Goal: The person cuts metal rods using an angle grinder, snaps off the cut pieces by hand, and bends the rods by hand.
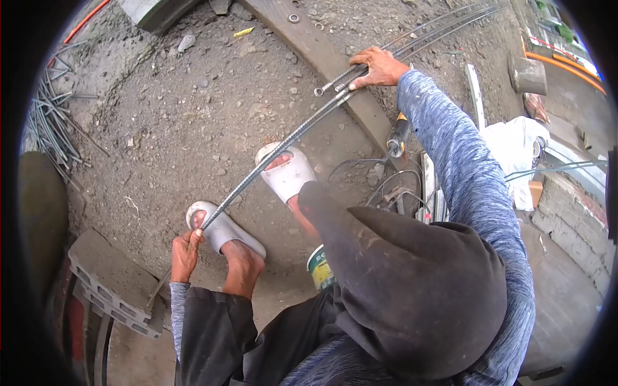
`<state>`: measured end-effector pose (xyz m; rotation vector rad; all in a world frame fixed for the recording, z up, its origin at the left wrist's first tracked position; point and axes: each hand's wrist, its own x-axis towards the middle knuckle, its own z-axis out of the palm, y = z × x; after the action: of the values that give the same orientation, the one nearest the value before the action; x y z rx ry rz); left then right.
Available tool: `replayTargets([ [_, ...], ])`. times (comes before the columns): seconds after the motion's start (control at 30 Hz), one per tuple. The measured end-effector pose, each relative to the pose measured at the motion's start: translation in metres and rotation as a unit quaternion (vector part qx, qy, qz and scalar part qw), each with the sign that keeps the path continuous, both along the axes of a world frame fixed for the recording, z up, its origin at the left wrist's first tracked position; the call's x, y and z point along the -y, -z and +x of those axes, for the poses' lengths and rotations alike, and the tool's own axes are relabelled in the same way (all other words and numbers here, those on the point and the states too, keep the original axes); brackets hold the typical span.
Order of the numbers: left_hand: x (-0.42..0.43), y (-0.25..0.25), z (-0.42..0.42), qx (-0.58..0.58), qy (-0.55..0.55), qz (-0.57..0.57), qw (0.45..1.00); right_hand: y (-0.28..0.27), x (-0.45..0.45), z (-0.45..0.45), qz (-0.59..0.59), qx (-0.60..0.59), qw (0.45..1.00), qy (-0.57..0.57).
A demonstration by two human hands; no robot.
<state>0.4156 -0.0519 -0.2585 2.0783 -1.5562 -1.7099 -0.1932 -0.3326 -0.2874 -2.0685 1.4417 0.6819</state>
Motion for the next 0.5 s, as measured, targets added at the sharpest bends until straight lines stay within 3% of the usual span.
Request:
replayTargets([
  [0.37,0.001,0.003,0.001,-0.001,-0.004,0.050,0.999,0.001,0.003,0.012,0.022,-0.055,0.998,-0.029],
  [0.5,0.005,-0.018,-0.004,-0.008,-0.005,0.062,0.998,-0.006,0.010,0.020,0.049,-0.083,0.995,-0.040],
])
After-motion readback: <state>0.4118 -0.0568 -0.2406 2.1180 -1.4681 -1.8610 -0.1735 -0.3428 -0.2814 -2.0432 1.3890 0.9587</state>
